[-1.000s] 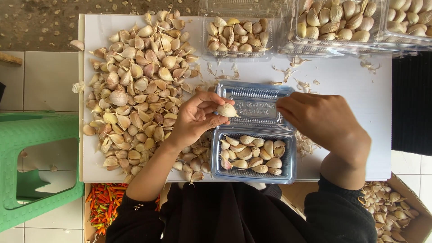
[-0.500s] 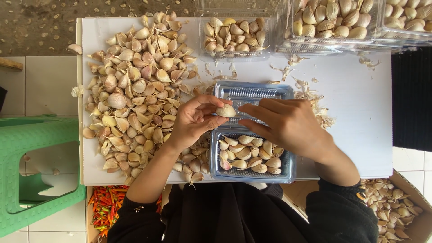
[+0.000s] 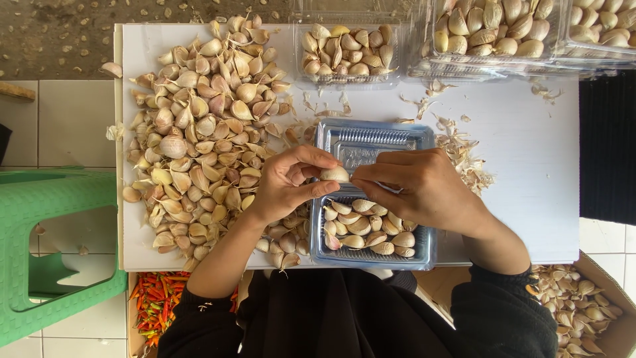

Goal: Packing garlic cloves into plastic containers from a large pile

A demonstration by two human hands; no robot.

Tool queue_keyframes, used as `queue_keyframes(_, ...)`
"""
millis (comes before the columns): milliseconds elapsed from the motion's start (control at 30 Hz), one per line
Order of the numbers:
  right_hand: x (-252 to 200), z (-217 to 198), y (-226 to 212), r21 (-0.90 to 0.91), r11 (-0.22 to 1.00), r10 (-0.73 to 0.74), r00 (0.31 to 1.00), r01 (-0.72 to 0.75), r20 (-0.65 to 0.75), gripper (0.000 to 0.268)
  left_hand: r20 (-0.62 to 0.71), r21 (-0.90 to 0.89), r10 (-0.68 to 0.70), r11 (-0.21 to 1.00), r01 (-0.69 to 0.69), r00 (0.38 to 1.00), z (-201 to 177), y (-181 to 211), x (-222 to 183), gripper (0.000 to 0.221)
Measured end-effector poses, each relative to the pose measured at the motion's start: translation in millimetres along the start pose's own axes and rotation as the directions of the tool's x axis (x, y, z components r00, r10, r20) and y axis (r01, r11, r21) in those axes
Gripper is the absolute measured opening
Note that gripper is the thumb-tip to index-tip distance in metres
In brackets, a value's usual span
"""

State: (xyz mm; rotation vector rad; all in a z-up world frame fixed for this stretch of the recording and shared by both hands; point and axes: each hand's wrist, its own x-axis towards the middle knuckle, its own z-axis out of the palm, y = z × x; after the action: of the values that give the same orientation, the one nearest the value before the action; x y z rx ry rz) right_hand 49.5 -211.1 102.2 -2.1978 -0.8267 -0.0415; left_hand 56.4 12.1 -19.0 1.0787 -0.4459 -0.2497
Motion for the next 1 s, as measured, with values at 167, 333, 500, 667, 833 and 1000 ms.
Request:
queue_keyframes(167,-4,-3,1,0.017,0.998,0.064,0.998,-0.064,-0.023,0.013,0.029,-0.011,0.014,1.000,-0.014,0.999,2,7,2,0.030)
queue_keyframes(333,-5,-5,-3,0.089,0.992,0.097,0.994,-0.093,-0.045,0.016,0.056,0.004,0.042,0.999,-0.042,0.998,-2,-1,-3,0.029)
queue_keyframes(500,-11,-10,9,0.120,0.985,0.137,0.987,-0.126,-0.086,0.021,0.071,-0.083,0.019,0.996,-0.013,0.997,-1,2,-2,0.029)
queue_keyframes(667,-19,-33,10,0.073,0.978,0.195,0.981,-0.194,-0.016,0.023,0.100,-0.217,-0.024,0.975,0.045,0.995,-9,4,0,0.022)
queue_keyframes(833,-20,-41,15,0.014,0.993,0.119,0.988,-0.121,0.099,0.039,0.112,-0.163,-0.122,0.977,0.139,0.986,-4,15,4,0.014)
queue_keyframes(1000,-16,-18,23,0.091,0.995,-0.066,0.976,0.048,0.206,0.069,0.117,-0.101,-0.205,0.971,0.217,0.972,4,12,1,0.015)
